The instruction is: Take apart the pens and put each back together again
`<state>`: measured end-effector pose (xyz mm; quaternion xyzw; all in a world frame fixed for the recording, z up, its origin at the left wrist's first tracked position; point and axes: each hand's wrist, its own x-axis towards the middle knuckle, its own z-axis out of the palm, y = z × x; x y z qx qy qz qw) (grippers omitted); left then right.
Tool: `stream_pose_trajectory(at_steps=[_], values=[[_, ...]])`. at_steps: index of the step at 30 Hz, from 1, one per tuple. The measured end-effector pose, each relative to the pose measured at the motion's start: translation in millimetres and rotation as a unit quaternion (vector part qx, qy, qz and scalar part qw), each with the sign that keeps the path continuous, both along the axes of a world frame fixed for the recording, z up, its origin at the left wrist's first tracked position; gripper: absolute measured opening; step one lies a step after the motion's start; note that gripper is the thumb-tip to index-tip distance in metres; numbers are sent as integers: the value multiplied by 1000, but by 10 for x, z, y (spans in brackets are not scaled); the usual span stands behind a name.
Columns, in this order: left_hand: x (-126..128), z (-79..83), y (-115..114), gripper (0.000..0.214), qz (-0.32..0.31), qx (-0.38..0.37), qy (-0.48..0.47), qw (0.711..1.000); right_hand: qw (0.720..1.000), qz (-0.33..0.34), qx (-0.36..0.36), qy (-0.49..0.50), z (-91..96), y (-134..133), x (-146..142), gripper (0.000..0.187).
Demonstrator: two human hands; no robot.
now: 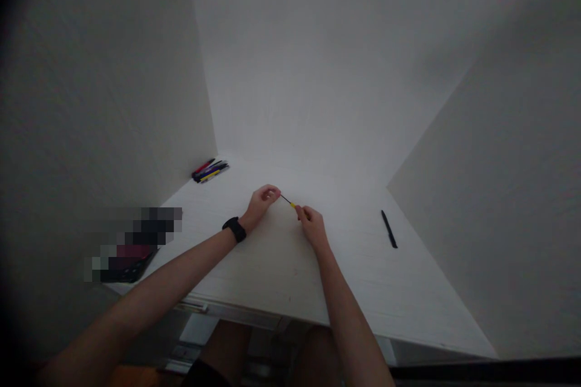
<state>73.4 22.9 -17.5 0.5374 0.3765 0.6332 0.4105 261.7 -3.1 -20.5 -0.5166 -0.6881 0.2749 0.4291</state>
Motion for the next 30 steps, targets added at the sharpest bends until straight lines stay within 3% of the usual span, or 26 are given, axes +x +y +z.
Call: stream_pose_trajectory(at_steps=[5,10,11,13,15,17,20,22,24,26,30], values=[[20,4,-26,24,-36,1,43,998,998,57,-11,35,41,-28,-6,41],[28,-18,-39,25,-82,20,122,989,985,101,-62,124,49,-30,19,44],[30,-24,-49,27,-76,28,153,985,982,99,-64,146,45,-24,33,45],[31,-37,-86,28,-3,41,233,972,975,82,-68,194,33,-5,69,47],[19,-48,-142,24,118,34,332,935,965,66,-79,239,17,18,110,48],[-5,-61,-206,21,204,7,431,879,954,63,-87,280,2,40,145,47],[-44,-88,-277,18,213,-35,538,815,939,64,-89,327,-10,60,174,45],[-64,-119,-290,17,190,-43,566,801,932,63,-92,344,-7,62,177,44],[-79,-163,-273,21,173,-36,561,809,930,64,-96,349,2,59,172,44],[-97,-212,-228,25,167,-22,524,835,932,64,-97,343,12,53,164,44],[-152,-252,-92,22,155,14,354,922,941,67,-104,314,24,39,144,47]])
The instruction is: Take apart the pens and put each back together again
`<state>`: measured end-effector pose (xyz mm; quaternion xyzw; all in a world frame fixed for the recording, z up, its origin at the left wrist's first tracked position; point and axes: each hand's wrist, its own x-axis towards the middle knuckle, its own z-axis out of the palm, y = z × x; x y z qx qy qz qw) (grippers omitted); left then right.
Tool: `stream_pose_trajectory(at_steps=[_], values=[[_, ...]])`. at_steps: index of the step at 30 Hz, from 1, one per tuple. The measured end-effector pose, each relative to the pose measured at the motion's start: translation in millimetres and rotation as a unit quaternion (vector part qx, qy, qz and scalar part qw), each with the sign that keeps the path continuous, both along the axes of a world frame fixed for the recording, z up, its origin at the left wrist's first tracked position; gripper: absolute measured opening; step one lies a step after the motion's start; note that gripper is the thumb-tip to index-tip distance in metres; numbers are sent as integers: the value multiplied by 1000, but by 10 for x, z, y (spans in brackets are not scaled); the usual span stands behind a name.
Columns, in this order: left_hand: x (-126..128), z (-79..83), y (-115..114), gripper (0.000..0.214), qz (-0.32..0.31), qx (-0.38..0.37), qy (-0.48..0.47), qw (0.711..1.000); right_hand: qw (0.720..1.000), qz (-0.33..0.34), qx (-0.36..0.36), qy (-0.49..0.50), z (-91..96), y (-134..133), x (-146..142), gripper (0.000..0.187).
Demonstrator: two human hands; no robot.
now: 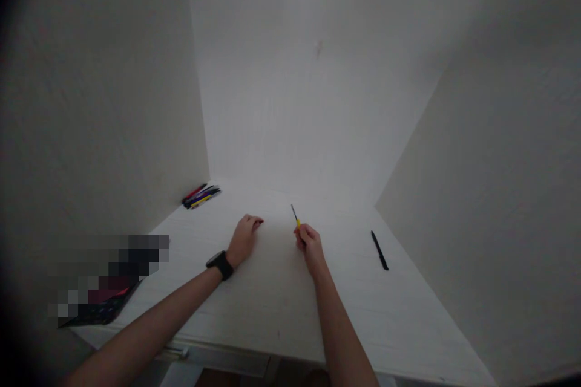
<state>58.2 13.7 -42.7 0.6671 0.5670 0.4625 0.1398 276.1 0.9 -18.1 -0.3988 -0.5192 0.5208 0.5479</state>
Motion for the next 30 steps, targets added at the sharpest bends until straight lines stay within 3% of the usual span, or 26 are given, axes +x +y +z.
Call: stream_pose_trajectory(at_steps=[2,5,8,12,19,30], values=[[-30,30,61,16,-21,20,-130,991,999,8,-2,-32,5,-8,-12,47],[-57,107,99,20,-54,25,-313,948,996,17,1,-91,14,-14,-31,45],[-57,171,75,32,-93,12,-405,909,990,24,11,-139,14,-7,-47,43],[-44,209,28,38,-94,4,-431,898,983,27,19,-179,14,7,-58,41],[-46,227,33,38,-70,7,-423,903,977,22,31,-211,64,-11,-75,38],[-15,242,41,36,-88,5,-408,909,970,7,31,-242,60,9,-87,44]])
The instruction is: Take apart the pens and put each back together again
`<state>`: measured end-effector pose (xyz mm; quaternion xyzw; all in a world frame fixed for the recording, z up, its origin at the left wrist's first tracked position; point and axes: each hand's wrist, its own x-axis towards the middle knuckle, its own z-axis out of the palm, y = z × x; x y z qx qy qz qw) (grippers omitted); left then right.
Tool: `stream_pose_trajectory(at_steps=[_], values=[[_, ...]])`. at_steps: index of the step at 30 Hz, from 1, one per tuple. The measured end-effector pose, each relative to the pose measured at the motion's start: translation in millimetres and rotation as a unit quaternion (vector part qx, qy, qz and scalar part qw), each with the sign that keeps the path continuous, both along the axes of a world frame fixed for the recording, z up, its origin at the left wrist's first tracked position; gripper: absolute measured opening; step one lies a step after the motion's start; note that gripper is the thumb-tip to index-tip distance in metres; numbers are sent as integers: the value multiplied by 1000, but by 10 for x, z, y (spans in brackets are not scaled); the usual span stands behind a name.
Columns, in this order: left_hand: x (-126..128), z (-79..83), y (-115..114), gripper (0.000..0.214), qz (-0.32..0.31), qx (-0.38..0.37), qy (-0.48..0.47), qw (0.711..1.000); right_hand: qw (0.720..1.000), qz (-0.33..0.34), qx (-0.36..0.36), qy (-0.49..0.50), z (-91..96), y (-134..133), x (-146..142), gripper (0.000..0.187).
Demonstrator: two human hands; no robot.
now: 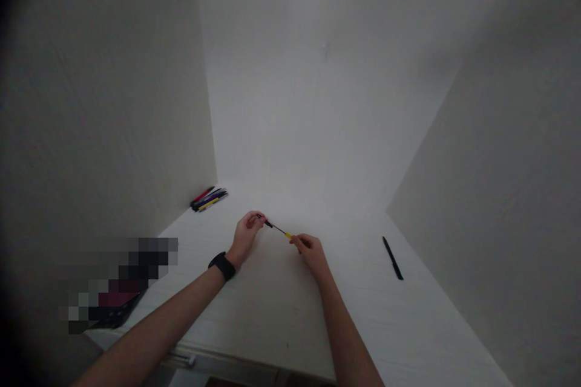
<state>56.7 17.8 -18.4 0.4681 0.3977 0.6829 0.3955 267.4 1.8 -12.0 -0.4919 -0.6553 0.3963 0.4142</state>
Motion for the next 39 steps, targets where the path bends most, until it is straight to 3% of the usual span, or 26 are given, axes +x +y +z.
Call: stream_pose_trajectory(at_steps=[6,13,20,28,35,39], values=[[-39,-19,12,38,55,2,-33,998,1000,-6,-3,2,-20,13,14,45],[-4,-14,2,36,12,4,-8,1000,1000,-1,-2,3,-21,16,-3,43],[-2,8,23,39,57,-3,-32,998,1000,-4,17,-10,-50,33,24,46],[33,16,7,36,6,2,1,1000,1000,2,17,-19,-61,49,5,46],[16,-25,63,37,60,3,-30,998,1000,-7,11,-15,-55,52,22,47],[27,-26,66,37,42,2,-22,999,1000,-2,9,-18,-62,48,17,46]])
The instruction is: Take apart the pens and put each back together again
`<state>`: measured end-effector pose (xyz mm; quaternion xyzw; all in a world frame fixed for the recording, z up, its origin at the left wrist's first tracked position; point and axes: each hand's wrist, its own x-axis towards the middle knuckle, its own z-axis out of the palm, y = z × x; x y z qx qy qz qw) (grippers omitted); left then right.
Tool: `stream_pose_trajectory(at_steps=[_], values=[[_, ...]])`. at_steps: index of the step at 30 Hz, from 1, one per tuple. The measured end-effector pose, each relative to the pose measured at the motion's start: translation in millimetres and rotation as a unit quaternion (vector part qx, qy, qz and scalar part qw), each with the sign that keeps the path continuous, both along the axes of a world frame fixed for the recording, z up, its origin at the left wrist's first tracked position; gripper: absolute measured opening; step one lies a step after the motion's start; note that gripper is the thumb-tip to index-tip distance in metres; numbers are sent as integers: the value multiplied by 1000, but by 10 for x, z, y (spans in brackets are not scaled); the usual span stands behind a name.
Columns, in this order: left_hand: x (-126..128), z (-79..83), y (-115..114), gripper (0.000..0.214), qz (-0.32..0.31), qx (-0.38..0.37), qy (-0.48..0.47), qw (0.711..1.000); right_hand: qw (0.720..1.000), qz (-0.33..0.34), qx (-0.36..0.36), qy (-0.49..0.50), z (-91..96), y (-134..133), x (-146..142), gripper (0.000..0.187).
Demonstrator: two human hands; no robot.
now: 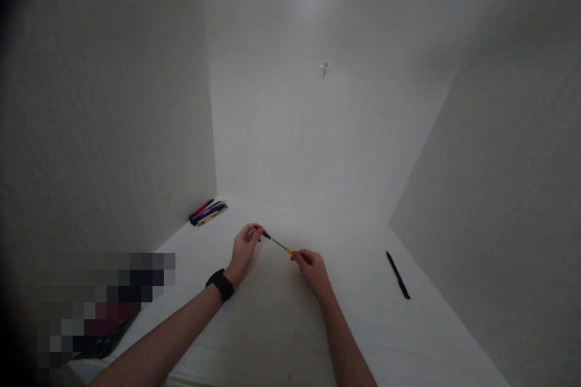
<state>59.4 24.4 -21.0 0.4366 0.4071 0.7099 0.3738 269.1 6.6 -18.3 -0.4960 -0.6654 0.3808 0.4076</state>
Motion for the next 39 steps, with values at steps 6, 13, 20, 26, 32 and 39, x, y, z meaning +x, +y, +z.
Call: stream_pose_trajectory(at_steps=[6,13,20,26,32,39], values=[[22,16,-40,32,-21,-9,31,999,1000,-2,10,-7,28,-20,-25,44],[2,1,-27,35,2,-7,22,1000,1000,-13,17,5,20,6,12,50],[5,19,-35,38,15,-4,-5,1000,1000,-5,-1,8,21,-4,13,48],[14,-3,-23,36,-12,-9,22,1000,1000,0,0,7,54,-19,-3,47],[21,33,-53,32,-15,-18,47,999,1000,8,9,-2,30,-1,-13,48],[71,50,-90,24,-103,-6,121,987,999,12,46,20,-19,-44,-97,39]])
